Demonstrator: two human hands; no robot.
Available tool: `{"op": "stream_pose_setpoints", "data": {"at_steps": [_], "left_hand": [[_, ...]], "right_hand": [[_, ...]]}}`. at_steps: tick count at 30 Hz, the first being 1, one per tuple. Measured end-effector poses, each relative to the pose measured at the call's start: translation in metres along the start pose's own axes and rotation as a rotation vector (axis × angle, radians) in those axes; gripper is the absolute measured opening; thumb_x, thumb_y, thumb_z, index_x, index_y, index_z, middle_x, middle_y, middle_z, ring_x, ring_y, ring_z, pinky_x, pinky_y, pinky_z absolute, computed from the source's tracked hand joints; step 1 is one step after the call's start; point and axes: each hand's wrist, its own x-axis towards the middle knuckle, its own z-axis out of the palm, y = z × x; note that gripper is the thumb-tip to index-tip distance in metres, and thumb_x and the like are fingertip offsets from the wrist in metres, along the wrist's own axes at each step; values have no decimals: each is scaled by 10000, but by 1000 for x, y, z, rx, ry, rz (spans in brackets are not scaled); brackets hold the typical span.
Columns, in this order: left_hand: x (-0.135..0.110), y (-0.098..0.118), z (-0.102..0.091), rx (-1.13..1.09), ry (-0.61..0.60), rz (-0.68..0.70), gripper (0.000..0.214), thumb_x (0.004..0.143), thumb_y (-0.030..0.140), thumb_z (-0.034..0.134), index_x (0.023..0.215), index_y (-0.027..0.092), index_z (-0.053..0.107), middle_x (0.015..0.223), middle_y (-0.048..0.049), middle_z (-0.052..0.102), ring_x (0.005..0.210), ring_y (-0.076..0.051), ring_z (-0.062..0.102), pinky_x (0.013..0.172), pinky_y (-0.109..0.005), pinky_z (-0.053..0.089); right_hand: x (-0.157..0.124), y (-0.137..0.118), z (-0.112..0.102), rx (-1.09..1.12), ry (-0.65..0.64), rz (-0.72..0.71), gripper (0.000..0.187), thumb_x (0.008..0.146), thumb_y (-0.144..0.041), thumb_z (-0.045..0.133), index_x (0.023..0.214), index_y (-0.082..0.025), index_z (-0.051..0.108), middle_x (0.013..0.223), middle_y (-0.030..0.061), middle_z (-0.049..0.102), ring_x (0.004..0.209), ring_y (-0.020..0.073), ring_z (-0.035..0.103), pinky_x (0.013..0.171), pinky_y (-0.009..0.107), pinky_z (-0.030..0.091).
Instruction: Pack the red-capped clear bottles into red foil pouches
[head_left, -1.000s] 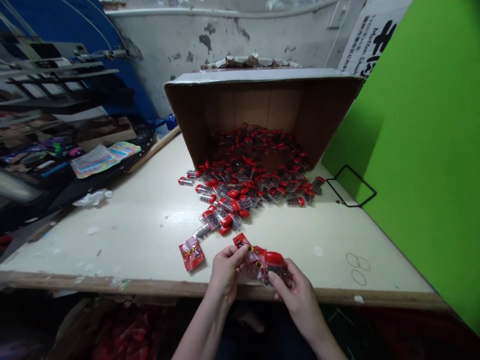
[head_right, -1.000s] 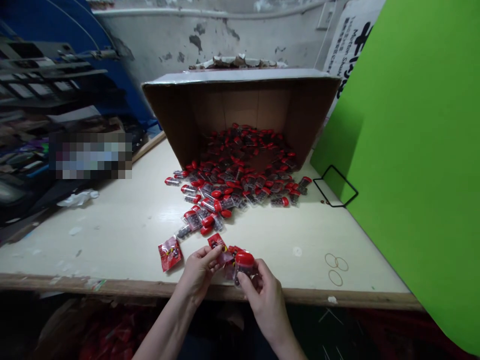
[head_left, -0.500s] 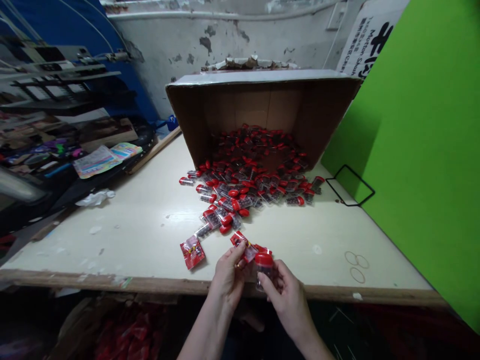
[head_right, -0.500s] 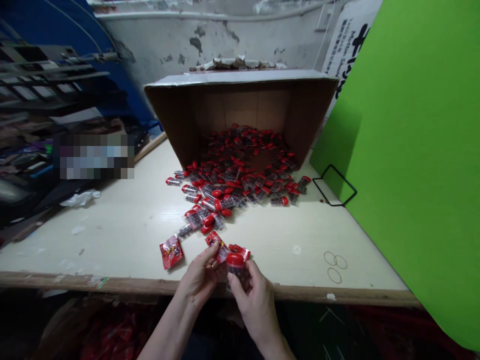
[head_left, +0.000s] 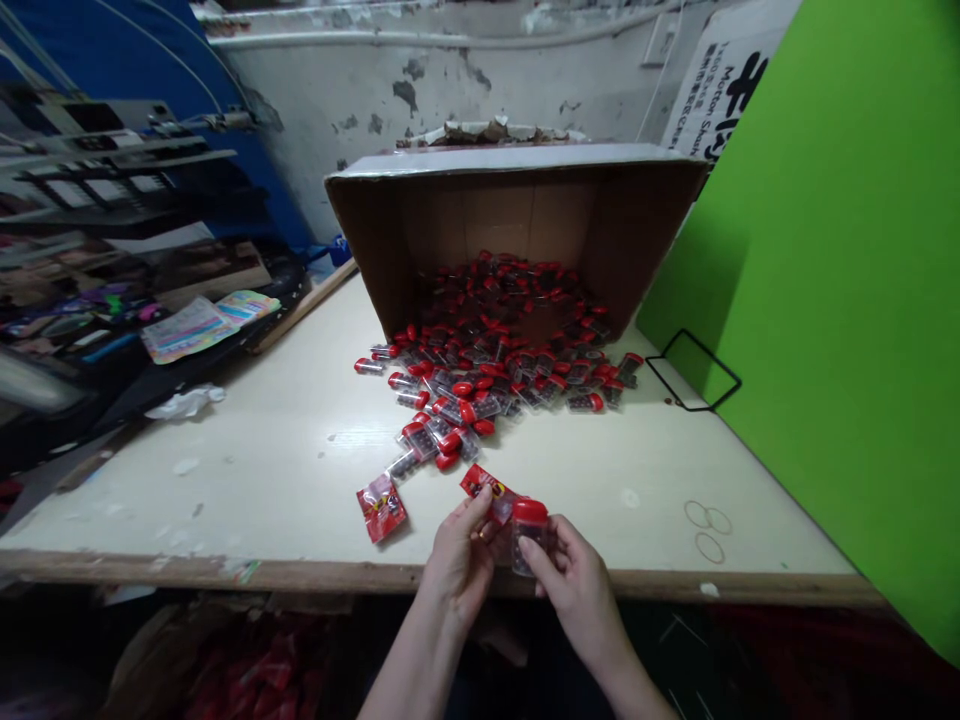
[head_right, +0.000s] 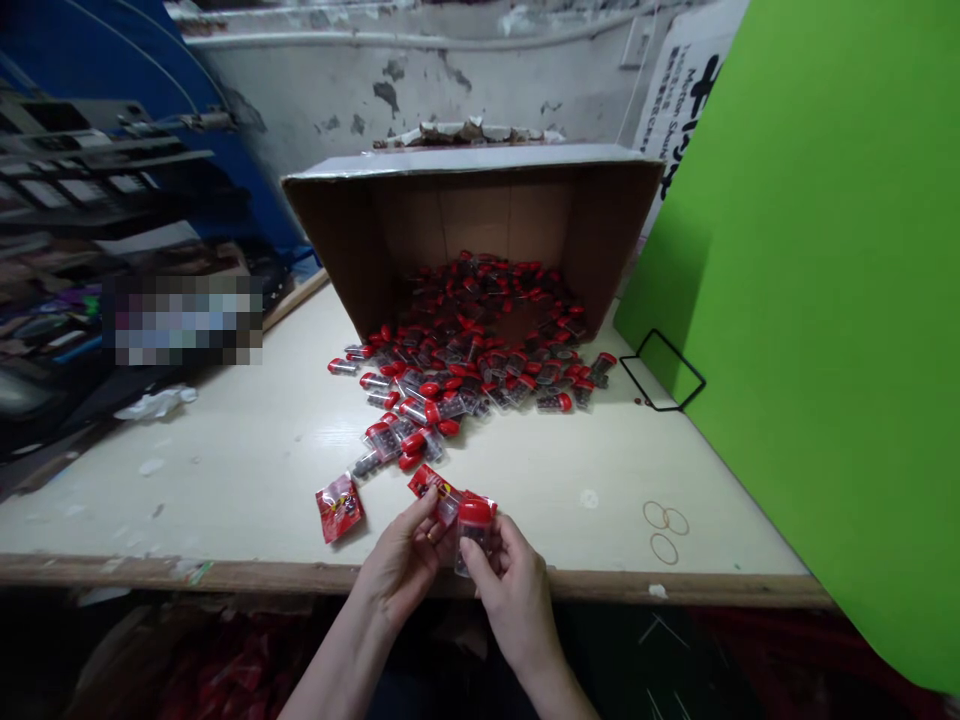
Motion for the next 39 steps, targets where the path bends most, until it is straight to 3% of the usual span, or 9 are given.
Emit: {"op": "stream_pose_setpoints", "data": {"at_steps": [11,21,27,29,34,36,39], "left_hand": [[-4,-5,4,104,-83,44,209,676,255,742,810,123,651,650,-16,659,547,-82,575,546,-183,438],[-10,-10,-3,294,-205,97,195,746,283,674,827,110,712,694,-55,694,576,-96,559,596,-204,415],[-13,2,-3,352,-394,-24,273,822,292,580,983,107,700,864,-116,718,735,-164,624,722,-267,437],[-11,3,-4,390,-394,-4,272,814,282,592,991,107,700,876,-120,719,778,-179,630,738,-271,436],[-7,-1,-9,421,-298,81,272,767,275,650,983,121,710,881,-114,726,813,-193,638,823,-298,429],[-9,-2,-9,407,-295,64,279,757,279,660,987,128,711,885,-115,726,809,-195,641,823,-301,434],[-14,-3,-6,375,-311,3,298,755,302,660,992,128,710,884,-123,724,777,-194,642,771,-295,455]], "right_hand": [[1,-3,2,63,-78,16,247,833,-348,589,1014,-181,591,763,23,633,591,130,553,458,189,418],[1,-3,2,-26,-21,-28,205,830,-336,598,944,-171,636,740,16,635,617,132,552,561,212,445],[3,-8,-8,128,-205,56,285,869,-399,526,977,-162,641,711,-1,568,531,87,430,446,176,360],[3,-10,-10,54,-207,32,270,876,-388,513,948,-164,644,699,-2,561,542,96,435,456,184,364],[4,-14,-9,-336,-24,-184,152,840,-289,555,846,-174,655,715,20,591,622,142,503,574,234,405],[4,-14,-8,-309,-43,-179,157,841,-289,549,856,-175,655,730,23,603,626,143,514,570,232,408],[4,-13,-8,-98,-173,-38,237,869,-345,506,937,-167,646,717,13,610,570,128,508,484,208,390]]}}
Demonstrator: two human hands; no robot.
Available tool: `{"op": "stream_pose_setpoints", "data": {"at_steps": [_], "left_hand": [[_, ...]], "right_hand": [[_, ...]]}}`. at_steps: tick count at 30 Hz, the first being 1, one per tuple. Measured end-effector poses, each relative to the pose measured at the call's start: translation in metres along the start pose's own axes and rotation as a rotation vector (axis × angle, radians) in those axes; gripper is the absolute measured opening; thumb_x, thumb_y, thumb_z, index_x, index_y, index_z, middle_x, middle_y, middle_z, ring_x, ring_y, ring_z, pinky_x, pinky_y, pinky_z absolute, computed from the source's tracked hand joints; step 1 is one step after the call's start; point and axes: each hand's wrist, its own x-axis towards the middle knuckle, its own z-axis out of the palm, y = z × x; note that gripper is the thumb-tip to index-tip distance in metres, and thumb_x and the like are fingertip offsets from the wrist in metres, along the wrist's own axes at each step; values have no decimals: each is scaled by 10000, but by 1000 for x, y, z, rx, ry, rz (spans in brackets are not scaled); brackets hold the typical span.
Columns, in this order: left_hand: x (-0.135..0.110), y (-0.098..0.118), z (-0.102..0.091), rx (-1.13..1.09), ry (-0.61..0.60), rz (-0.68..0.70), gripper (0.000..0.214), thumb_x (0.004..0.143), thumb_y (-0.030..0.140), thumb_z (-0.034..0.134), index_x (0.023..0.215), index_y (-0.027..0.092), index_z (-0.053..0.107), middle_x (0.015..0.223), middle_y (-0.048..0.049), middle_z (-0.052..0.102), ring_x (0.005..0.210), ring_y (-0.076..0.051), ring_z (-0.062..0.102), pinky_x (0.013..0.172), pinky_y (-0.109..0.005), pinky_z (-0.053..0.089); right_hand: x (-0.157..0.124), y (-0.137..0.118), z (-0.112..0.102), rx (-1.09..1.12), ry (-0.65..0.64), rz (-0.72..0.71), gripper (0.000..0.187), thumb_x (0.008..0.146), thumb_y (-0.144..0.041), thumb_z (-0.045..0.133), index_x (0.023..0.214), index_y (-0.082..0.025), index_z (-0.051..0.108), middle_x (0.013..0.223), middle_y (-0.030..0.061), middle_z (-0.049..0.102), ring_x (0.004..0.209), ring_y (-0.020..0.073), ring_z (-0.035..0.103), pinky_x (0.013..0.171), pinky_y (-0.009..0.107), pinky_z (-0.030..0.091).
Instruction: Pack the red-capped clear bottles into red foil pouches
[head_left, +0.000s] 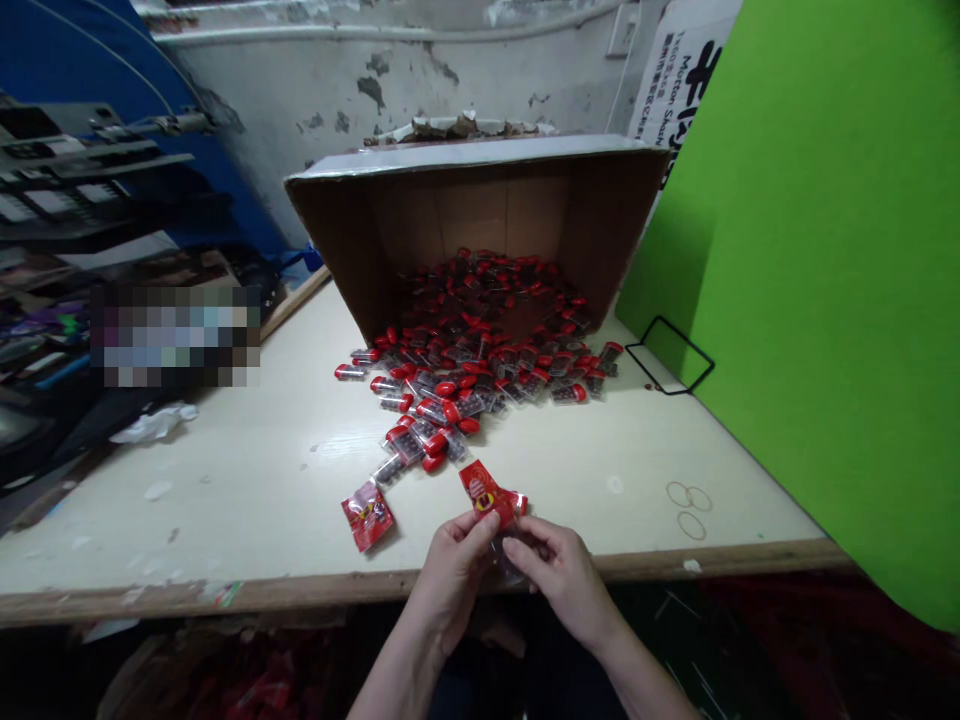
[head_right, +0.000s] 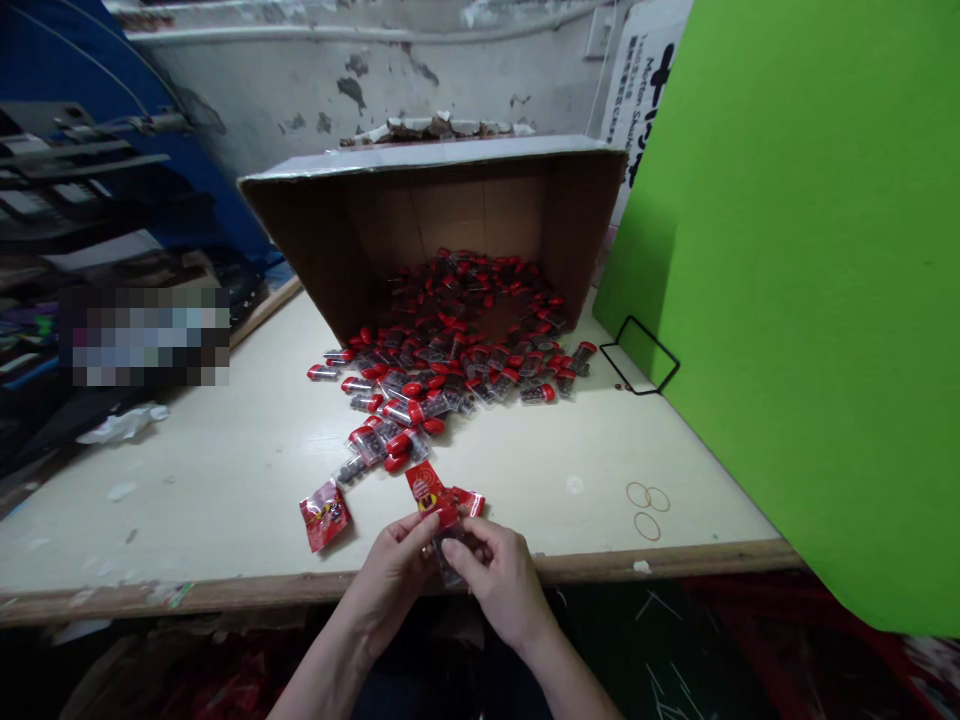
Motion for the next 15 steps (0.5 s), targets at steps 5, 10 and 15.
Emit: {"op": "stream_pose_setpoints", "data": {"at_steps": [5,10,15], "left_hand": [[-3,-4,2,57,109,40,286,698,306,715,917,123,726,833,-109,726,757,-189,639,757,-283,459],[-3,-7,1,42,198,72,248,665,280,743,846,111,724,808,-96,722,752,-181,636,766,-281,464],[-10,4,7,-59,37,-41,285,731,325,683,898,94,707,712,-94,699,615,-161,617,653,-288,479]], "right_hand": [[-3,-2,5,-120,124,-52,196,857,-322,524,858,-182,660,719,32,625,606,157,534,544,236,412],[-2,-10,8,-118,144,-107,173,843,-297,548,897,-202,683,736,30,633,622,159,531,559,239,400],[1,-6,4,397,-63,145,276,822,-395,585,928,-157,674,689,0,592,515,84,424,440,181,299]]}}
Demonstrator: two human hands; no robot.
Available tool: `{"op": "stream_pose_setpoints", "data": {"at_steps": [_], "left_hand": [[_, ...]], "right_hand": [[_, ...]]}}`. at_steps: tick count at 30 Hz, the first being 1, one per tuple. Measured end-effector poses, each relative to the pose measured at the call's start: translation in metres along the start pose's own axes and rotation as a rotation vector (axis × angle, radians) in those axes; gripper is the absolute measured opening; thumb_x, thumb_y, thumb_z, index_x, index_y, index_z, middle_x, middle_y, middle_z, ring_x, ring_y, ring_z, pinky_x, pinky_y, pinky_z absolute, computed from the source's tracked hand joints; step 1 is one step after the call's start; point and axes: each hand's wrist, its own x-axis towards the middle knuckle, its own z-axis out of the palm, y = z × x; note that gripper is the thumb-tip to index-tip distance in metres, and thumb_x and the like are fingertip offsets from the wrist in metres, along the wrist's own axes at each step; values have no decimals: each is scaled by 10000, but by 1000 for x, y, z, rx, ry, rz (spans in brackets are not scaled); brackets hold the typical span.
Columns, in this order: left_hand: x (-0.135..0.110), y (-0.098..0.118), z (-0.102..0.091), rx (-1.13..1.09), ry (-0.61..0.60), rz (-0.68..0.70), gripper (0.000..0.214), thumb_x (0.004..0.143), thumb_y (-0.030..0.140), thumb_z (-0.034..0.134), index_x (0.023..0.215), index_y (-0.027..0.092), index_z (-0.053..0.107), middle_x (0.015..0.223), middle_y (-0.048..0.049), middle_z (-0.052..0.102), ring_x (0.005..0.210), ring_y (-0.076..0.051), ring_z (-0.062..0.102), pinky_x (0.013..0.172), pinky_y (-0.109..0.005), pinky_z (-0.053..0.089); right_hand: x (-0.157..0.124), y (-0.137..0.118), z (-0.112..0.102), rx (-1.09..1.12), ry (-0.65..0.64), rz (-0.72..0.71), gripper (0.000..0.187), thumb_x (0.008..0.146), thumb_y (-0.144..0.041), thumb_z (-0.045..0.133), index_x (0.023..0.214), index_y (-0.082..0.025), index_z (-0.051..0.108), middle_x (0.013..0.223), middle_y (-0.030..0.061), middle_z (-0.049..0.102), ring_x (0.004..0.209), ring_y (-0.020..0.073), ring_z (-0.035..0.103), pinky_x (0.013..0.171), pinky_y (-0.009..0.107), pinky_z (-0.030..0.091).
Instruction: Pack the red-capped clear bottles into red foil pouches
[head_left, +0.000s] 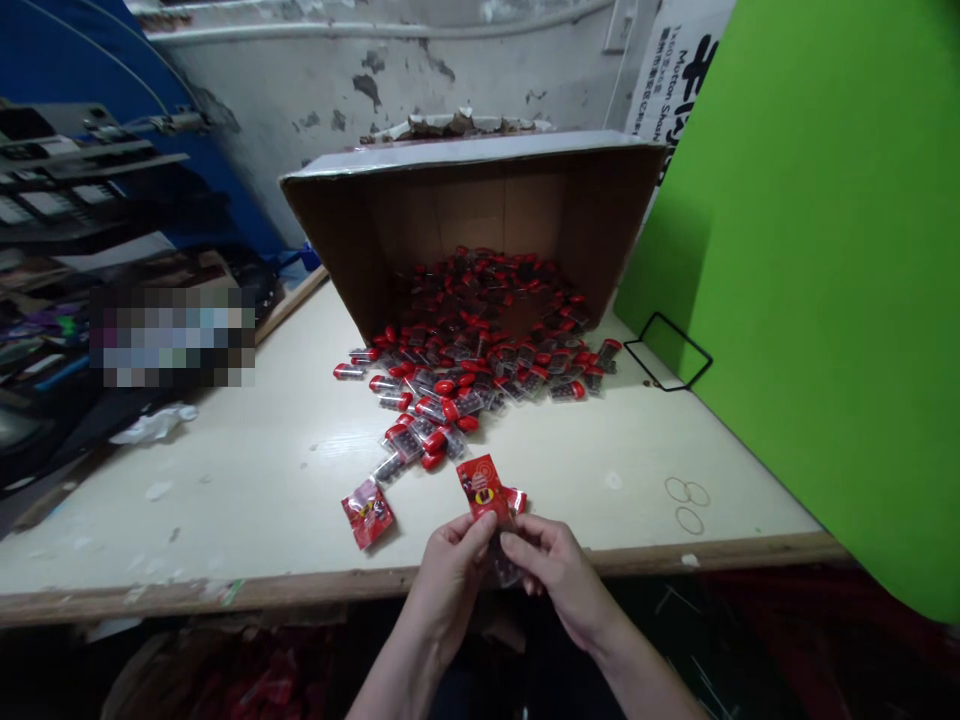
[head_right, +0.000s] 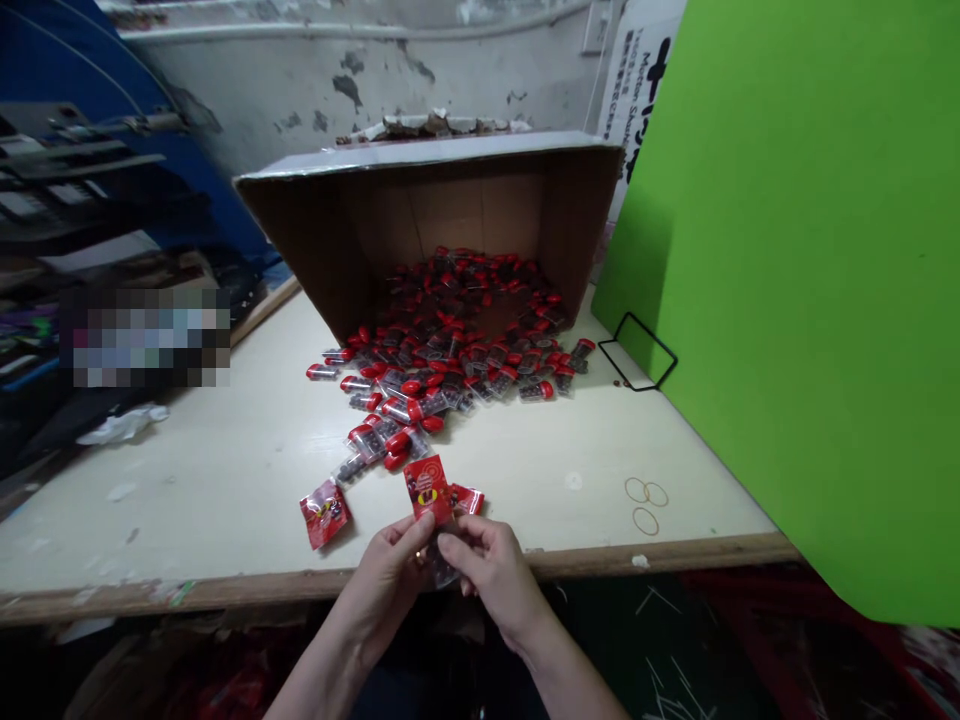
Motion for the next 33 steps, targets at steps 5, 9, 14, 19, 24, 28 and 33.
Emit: {"op": "stream_pose_setpoints", "data": {"at_steps": [5,9,14,19,24,28,33], "left_hand": [[-3,7,1,18,-1,-35,316,733,376,671,860,90,712,709,-102,692,600,-157,605,614,-273,465],[1,8,0,34,100,25,291,688,369,715,807,103,716,699,-78,688,599,-130,586,624,-244,452],[4,3,0,33,194,128,249,661,340,739,754,111,719,724,-71,701,628,-120,578,624,-219,436],[5,-7,1,63,278,180,232,634,319,760,751,123,718,695,-46,694,664,-133,591,683,-233,441],[2,-11,7,22,240,143,216,649,313,751,717,120,683,603,-14,640,549,-99,551,570,-212,432],[-3,-8,13,-20,100,46,271,703,384,691,641,129,624,451,33,497,378,-77,426,407,-218,353],[-6,3,10,-14,59,48,335,718,451,655,651,123,626,546,-13,575,443,-106,496,429,-231,388]], "right_hand": [[0,1,0,13,24,-3,292,809,-426,603,853,-145,670,654,-16,562,496,65,391,432,171,295],[-1,1,2,-139,53,-65,306,823,-437,580,877,-145,654,661,-9,574,506,79,456,451,181,367],[-5,7,4,-190,35,-37,304,844,-445,539,863,-152,619,632,-14,558,522,106,538,461,188,423],[-10,7,11,-507,237,-216,232,859,-379,525,796,-179,623,656,23,601,581,152,561,532,235,447],[-8,7,13,-434,244,-211,237,848,-389,540,777,-177,619,671,30,613,574,150,562,519,235,454],[-3,12,10,-120,129,-70,311,841,-452,546,847,-147,607,673,9,613,500,102,545,436,190,438],[-3,12,8,-126,79,-66,314,819,-441,588,913,-147,638,707,20,649,552,123,585,497,217,479]]}}
